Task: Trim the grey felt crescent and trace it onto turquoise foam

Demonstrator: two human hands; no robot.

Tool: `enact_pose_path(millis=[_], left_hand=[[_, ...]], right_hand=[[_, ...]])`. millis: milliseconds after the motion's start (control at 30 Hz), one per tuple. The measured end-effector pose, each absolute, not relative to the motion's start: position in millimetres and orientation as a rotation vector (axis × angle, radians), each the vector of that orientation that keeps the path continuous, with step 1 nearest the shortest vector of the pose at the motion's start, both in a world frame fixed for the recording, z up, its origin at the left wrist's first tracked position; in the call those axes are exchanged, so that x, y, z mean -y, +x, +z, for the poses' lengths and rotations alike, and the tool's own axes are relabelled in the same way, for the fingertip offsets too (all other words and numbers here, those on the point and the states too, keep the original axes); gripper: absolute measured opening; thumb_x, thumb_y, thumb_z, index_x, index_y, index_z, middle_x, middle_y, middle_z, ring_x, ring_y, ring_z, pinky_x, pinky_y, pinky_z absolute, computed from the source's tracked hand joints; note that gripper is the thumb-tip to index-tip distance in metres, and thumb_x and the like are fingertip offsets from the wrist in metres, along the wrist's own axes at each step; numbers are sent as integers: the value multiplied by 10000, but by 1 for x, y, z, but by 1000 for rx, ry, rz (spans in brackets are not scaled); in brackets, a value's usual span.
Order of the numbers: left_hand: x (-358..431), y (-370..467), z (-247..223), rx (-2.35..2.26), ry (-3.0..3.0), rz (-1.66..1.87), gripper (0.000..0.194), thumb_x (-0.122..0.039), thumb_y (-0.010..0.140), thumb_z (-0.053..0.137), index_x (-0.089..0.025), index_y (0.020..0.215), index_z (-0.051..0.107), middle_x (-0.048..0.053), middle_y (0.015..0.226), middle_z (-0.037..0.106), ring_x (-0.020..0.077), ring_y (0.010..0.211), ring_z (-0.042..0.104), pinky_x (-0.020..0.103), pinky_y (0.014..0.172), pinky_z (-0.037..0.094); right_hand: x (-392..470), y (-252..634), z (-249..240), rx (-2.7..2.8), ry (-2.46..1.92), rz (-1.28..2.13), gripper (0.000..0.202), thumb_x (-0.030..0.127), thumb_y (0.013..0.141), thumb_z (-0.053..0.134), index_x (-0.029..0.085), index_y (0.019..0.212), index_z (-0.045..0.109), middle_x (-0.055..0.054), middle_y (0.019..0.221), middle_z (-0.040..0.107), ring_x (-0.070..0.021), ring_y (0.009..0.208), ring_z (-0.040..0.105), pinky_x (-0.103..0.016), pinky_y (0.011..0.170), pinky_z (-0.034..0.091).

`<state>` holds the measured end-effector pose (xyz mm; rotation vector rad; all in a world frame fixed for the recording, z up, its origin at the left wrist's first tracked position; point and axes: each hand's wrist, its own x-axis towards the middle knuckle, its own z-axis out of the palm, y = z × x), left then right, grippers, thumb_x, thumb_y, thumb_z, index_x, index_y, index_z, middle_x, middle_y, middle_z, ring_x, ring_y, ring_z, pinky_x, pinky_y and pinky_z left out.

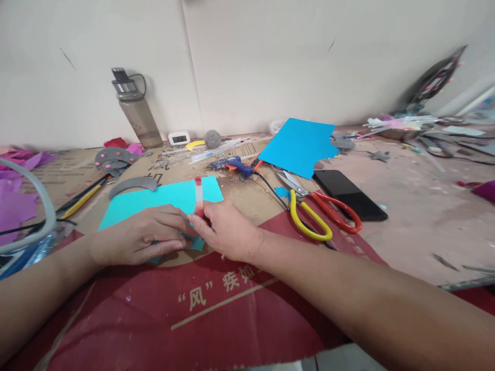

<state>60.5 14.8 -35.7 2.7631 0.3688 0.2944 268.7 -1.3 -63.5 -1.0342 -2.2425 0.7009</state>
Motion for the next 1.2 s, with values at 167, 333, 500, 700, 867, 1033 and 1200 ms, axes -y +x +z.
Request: enact_pose_path(millis=[167, 333, 500, 700, 867, 1033, 1200], left_hand=[[-15, 61, -36, -373, 2751, 283, 213, -226, 940, 464, -166, 965, 666, 93, 958, 709, 202, 967, 601, 313, 886, 439], [-14, 61, -35, -368, 2749, 297, 206, -220, 937, 470, -159, 956, 666, 97, 955, 710, 201, 957, 607, 310, 878, 442], [-15, 61, -35, -365, 2759, 293, 198, -217, 933, 480, -168, 959, 670, 93, 959, 712, 201, 965, 610, 309, 881, 442], [-15, 62, -35, -358, 2758, 304, 197, -211, 930, 486, -163, 962, 674, 94, 944, 715, 201, 956, 614, 304, 870, 447], [-15, 61, -35, -362, 2755, 295, 209, -221, 934, 478, -165, 974, 675, 96, 950, 715, 202, 962, 612, 309, 878, 444], [-15, 61, -36, -373, 2755, 288, 219, -234, 937, 472, -170, 966, 679, 96, 946, 717, 203, 961, 608, 315, 887, 441], [-15, 61, -36, -378, 2748, 299, 233, -243, 939, 462, -173, 948, 685, 94, 931, 718, 198, 949, 610, 313, 893, 441]], right_hand=[[2, 268, -64, 2250, -1040, 701, 303, 313, 954, 385, 181, 717, 521, 18, 632, 511, -113, 587, 465, -251, 606, 323], [2, 268, -64, 2250, -1032, 706, 312, 327, 956, 378, 182, 718, 519, 11, 647, 523, -116, 602, 475, -251, 613, 328], [2, 268, -63, 2258, -1021, 705, 309, 320, 956, 379, 182, 716, 516, 16, 642, 517, -111, 598, 468, -246, 613, 327], [3, 268, -62, 2270, -1037, 703, 303, 324, 953, 379, 184, 717, 507, 12, 642, 517, -113, 598, 466, -247, 609, 327], [3, 268, -62, 2276, -1049, 697, 307, 325, 954, 377, 184, 711, 499, 14, 634, 513, -110, 593, 460, -246, 609, 328], [3, 268, -64, 2289, -1039, 695, 309, 334, 957, 368, 185, 719, 497, 9, 657, 524, -112, 611, 465, -245, 621, 338], [4, 268, -64, 2292, -1031, 695, 314, 334, 959, 369, 184, 715, 497, 11, 648, 529, -107, 593, 458, -240, 605, 332]])
